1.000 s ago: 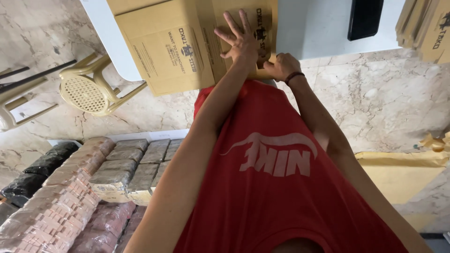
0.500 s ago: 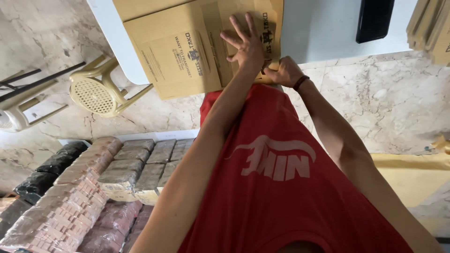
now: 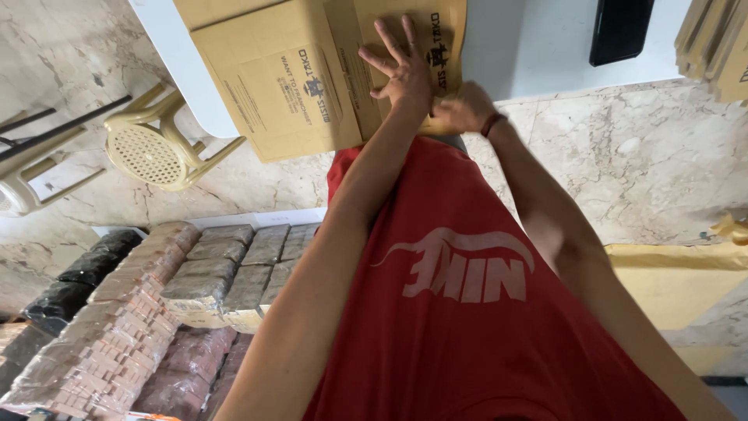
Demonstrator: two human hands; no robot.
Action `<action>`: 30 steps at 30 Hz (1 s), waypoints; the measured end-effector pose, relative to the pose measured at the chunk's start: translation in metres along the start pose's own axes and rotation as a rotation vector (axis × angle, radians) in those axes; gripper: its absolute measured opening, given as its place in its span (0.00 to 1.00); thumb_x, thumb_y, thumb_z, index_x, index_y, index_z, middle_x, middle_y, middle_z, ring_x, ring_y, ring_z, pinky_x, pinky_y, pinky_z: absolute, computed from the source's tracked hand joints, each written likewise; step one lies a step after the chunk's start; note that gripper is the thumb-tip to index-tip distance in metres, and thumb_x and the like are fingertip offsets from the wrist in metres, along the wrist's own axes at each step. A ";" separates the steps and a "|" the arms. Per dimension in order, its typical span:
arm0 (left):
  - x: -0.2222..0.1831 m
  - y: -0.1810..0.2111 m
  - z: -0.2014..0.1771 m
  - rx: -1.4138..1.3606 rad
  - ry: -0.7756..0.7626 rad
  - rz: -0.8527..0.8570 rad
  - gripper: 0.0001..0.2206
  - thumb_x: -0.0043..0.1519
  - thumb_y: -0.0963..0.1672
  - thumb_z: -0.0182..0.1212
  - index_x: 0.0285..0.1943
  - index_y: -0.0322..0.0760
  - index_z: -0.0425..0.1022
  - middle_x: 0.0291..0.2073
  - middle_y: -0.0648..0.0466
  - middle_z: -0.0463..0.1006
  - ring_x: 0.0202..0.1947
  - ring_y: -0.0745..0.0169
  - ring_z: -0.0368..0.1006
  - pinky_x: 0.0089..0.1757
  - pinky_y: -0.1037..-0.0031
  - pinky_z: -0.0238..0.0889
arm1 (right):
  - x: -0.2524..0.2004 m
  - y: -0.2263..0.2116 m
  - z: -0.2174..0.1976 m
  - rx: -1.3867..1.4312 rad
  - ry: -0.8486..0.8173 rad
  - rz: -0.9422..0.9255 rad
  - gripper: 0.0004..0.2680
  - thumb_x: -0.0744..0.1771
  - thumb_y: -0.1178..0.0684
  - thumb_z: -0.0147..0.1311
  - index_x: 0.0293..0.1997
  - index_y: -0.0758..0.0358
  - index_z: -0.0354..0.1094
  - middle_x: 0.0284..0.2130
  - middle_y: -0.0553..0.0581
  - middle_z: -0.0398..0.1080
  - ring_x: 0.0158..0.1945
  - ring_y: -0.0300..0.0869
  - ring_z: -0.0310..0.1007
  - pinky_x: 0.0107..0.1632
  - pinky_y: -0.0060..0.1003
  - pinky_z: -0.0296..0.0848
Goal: The person folds precut cardboard sheets into box structures by hand on a table, including pressing down on the folds and fitting tabs into slots.
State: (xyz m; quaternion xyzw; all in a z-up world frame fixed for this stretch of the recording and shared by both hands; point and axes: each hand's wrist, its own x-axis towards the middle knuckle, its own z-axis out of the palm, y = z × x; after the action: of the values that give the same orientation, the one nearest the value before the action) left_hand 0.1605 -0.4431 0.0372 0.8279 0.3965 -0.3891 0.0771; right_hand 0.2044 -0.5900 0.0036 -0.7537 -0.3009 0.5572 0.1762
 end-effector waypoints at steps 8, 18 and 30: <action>0.001 -0.001 0.007 -0.024 0.084 0.003 0.46 0.63 0.32 0.46 0.81 0.50 0.15 0.79 0.37 0.15 0.77 0.06 0.26 0.46 0.26 0.70 | -0.048 -0.082 -0.032 0.379 0.104 0.013 0.10 0.64 0.57 0.58 0.22 0.54 0.61 0.19 0.45 0.66 0.22 0.34 0.60 0.26 0.33 0.58; 0.001 -0.012 0.035 0.231 0.385 0.469 0.43 0.66 0.42 0.63 0.84 0.62 0.35 0.77 0.49 0.19 0.74 0.22 0.19 0.55 0.20 0.64 | -0.001 -0.105 -0.148 0.573 0.021 0.445 0.16 0.68 0.34 0.59 0.38 0.58 0.74 0.29 0.53 0.77 0.29 0.40 0.78 0.38 0.31 0.79; -0.019 -0.020 0.004 0.116 0.017 0.467 0.52 0.55 0.25 0.52 0.84 0.59 0.39 0.72 0.59 0.07 0.71 0.28 0.09 0.56 0.21 0.60 | 0.024 -0.079 -0.080 -0.158 0.352 -0.043 0.25 0.76 0.36 0.51 0.18 0.50 0.53 0.11 0.42 0.49 0.14 0.34 0.43 0.20 0.32 0.47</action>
State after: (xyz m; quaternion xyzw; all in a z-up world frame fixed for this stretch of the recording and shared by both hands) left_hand 0.1368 -0.4432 0.0514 0.9034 0.1719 -0.3759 0.1137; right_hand 0.2647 -0.5089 0.0589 -0.8443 -0.3243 0.3874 0.1785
